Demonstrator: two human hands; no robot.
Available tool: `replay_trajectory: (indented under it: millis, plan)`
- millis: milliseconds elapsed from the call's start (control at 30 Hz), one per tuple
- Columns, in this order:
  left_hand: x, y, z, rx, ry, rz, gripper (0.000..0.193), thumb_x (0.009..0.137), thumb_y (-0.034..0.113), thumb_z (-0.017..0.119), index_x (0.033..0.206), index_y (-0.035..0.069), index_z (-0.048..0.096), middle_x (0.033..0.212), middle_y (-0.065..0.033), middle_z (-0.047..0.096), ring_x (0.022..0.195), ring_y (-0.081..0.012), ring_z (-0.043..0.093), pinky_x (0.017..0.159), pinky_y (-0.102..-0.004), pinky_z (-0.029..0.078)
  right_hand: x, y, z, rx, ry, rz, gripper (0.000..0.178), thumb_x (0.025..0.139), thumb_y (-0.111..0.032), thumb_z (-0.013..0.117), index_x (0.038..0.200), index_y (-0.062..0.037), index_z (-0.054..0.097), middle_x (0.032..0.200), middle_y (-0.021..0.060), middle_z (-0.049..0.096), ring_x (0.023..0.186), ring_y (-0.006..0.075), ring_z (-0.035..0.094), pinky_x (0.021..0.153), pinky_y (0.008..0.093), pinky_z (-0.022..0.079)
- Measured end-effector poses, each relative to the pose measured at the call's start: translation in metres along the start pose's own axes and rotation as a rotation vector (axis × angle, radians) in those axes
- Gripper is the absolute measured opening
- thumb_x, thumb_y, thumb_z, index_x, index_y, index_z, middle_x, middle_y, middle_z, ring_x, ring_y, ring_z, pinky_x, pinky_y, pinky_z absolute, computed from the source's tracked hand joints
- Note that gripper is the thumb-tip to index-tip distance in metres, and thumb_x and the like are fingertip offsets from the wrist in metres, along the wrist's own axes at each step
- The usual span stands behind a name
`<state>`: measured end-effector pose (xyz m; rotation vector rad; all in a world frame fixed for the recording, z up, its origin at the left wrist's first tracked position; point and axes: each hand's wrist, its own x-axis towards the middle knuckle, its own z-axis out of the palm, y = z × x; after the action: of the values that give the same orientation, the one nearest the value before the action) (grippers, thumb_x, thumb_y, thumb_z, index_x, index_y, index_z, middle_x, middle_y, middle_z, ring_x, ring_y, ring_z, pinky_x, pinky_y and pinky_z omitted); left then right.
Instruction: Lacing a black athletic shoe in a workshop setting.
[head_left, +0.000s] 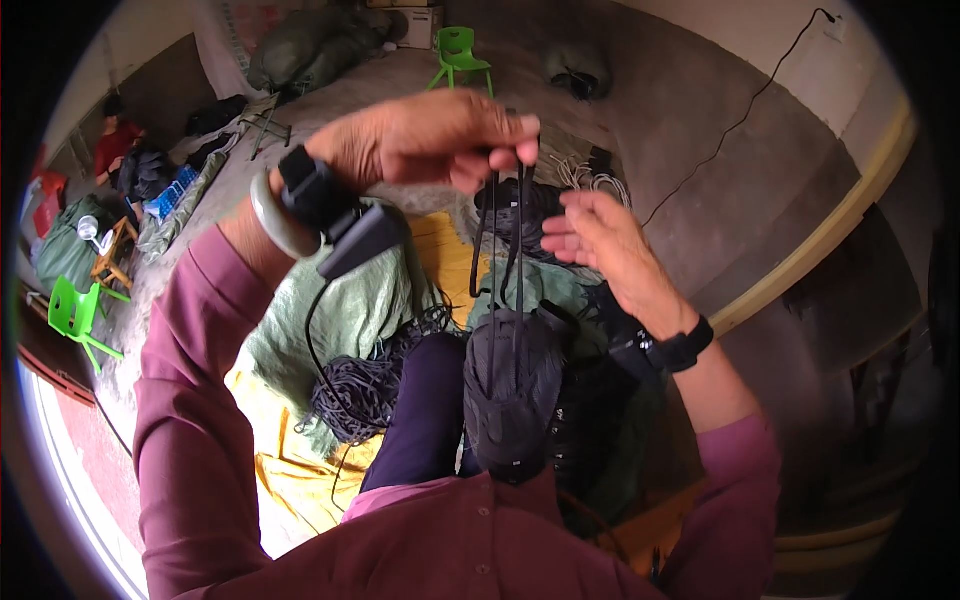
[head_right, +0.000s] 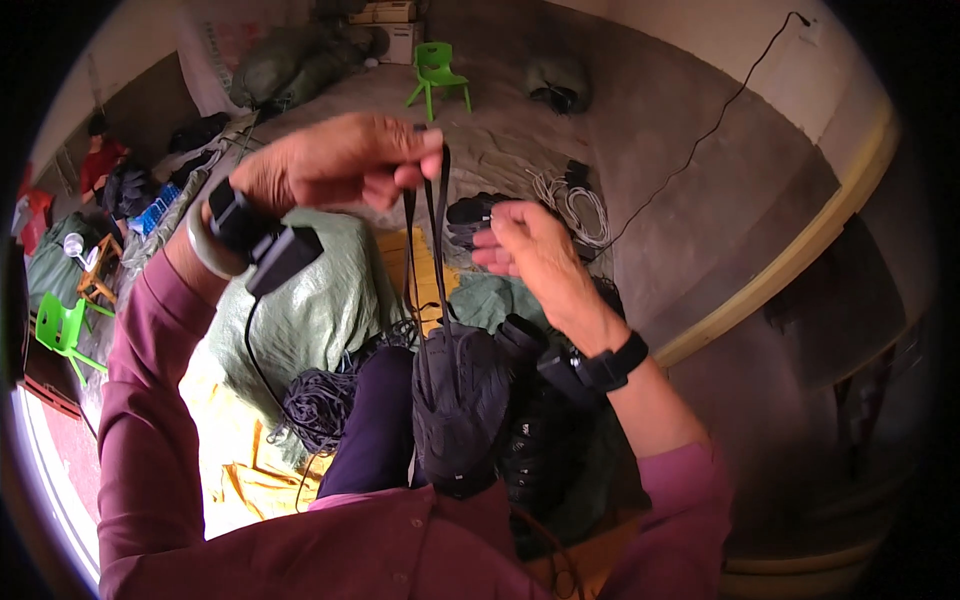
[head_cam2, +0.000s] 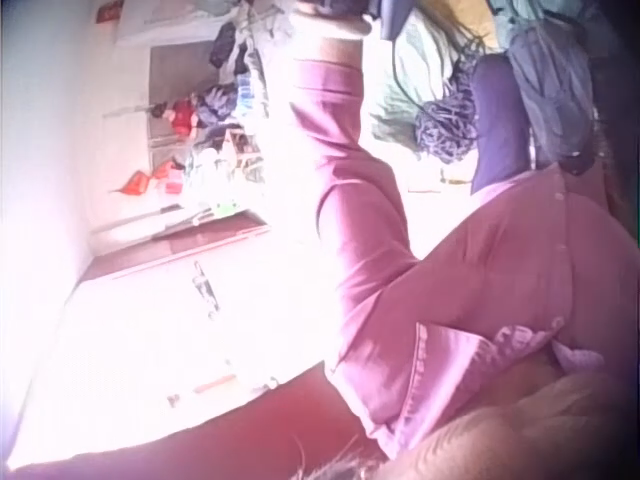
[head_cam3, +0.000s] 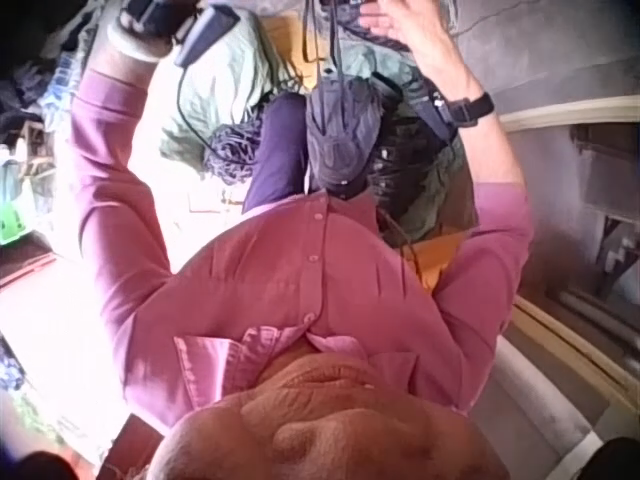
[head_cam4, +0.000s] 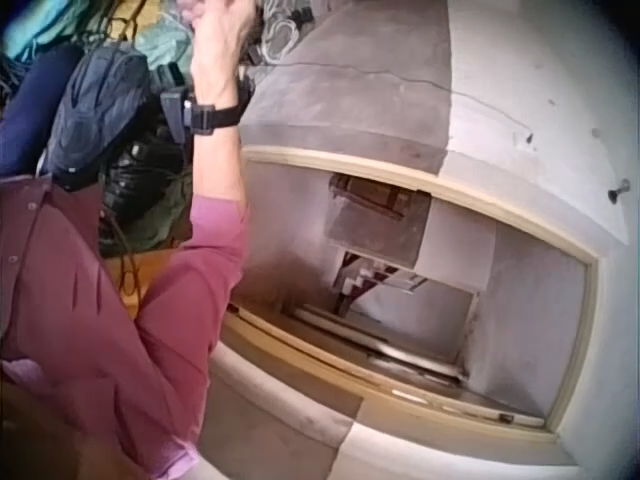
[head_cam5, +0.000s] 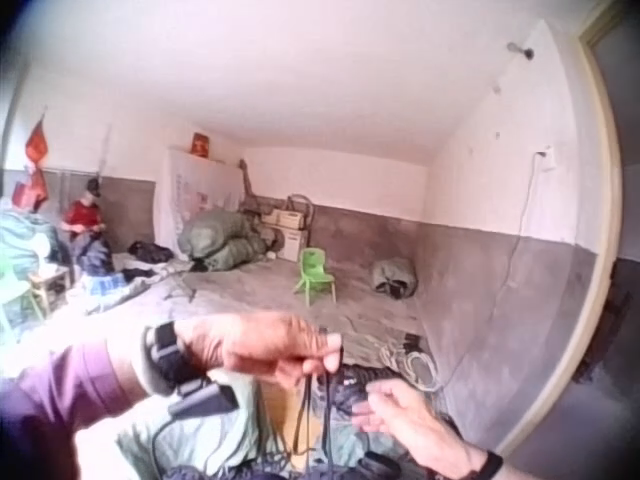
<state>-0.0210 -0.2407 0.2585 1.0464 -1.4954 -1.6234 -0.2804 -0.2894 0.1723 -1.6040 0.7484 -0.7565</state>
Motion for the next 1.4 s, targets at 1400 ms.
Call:
replay_trajectory:
  millis: [1400]
  plan:
    - [-0.039,0.280,-0.065,0.216,0.245,0.737,0.023,0.111,0.025,0.048,0.114,0.005,0.058,0.092,0.0036,0.056,0.067,-0.0049,0.042,0.057,-0.0209,0.035,0.057,-0.131,0.053,0.315,-0.428,-0.258,0.033,0.110,-0.023,0.049,0.129,0.0028,0.057,0.091,0.0023,0.056,0.074,0.0089,0.056,0.084,0.0354,0.059]
